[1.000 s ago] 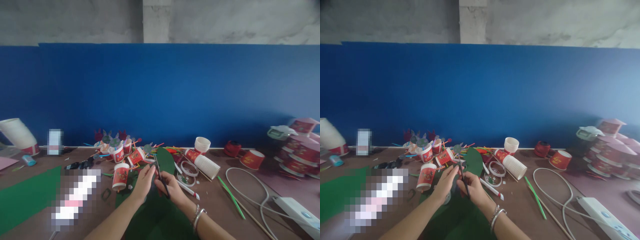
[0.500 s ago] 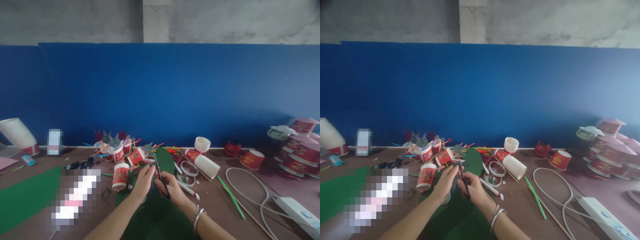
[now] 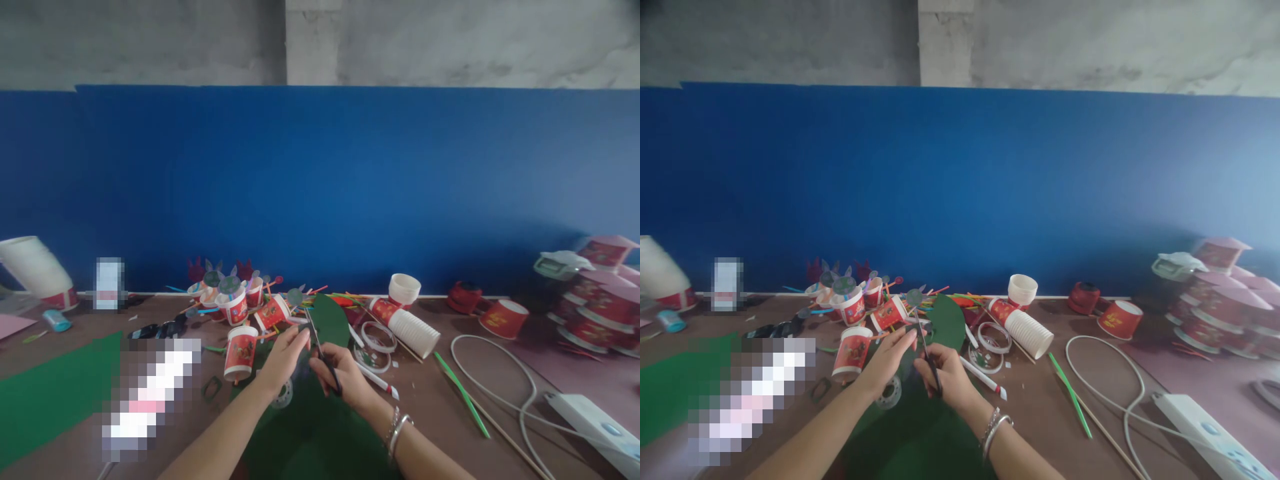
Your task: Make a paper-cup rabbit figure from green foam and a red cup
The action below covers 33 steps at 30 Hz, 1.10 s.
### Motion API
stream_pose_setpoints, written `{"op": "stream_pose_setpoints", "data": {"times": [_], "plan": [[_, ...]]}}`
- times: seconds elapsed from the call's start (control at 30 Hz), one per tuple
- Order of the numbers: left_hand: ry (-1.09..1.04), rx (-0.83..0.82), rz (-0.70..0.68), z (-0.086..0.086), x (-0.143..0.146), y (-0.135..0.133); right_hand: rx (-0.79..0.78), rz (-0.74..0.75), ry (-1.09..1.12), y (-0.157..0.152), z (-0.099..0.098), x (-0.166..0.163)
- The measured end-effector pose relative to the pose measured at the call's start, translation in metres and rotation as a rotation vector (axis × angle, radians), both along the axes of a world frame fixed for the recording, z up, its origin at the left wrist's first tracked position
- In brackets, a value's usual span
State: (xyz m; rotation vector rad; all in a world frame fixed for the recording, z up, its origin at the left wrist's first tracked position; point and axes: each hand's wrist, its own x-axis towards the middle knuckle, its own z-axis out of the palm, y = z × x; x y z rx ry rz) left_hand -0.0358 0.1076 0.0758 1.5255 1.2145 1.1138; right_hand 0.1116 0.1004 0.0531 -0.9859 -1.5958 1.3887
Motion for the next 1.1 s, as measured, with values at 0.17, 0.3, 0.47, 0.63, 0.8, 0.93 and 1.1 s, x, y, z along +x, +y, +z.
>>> {"op": "stream_pose_setpoints", "data": {"times": [0.17,0.3,0.47,0.63,0.8,0.93,1.1], "plan": [[0.066,0.004,-0.048,0.006,-0.005,0.002,-0.023,0.011,-0.013,-0.001,0.006,0.001],[0.095,0.006,-0.099,0.010,-0.005,0.001,-0.021,0.021,-0.012,-0.001,0.008,0.002],[0.114,0.030,-0.121,0.014,-0.009,0.002,-0.027,0.048,0.004,-0.002,0.009,0.002],[0.116,0.021,-0.142,0.015,-0.015,0.003,-0.026,0.059,-0.016,-0.003,0.008,0.001],[0.118,0.061,-0.147,0.014,-0.015,0.005,-0.040,0.047,-0.012,-0.003,0.008,0.000],[0.096,0.100,-0.089,0.010,-0.013,0.008,-0.037,0.019,0.011,-0.003,0.008,-0.001],[0.000,0.149,-0.017,0.005,-0.007,0.008,-0.045,0.008,0.020,-0.002,0.007,-0.001]]}}
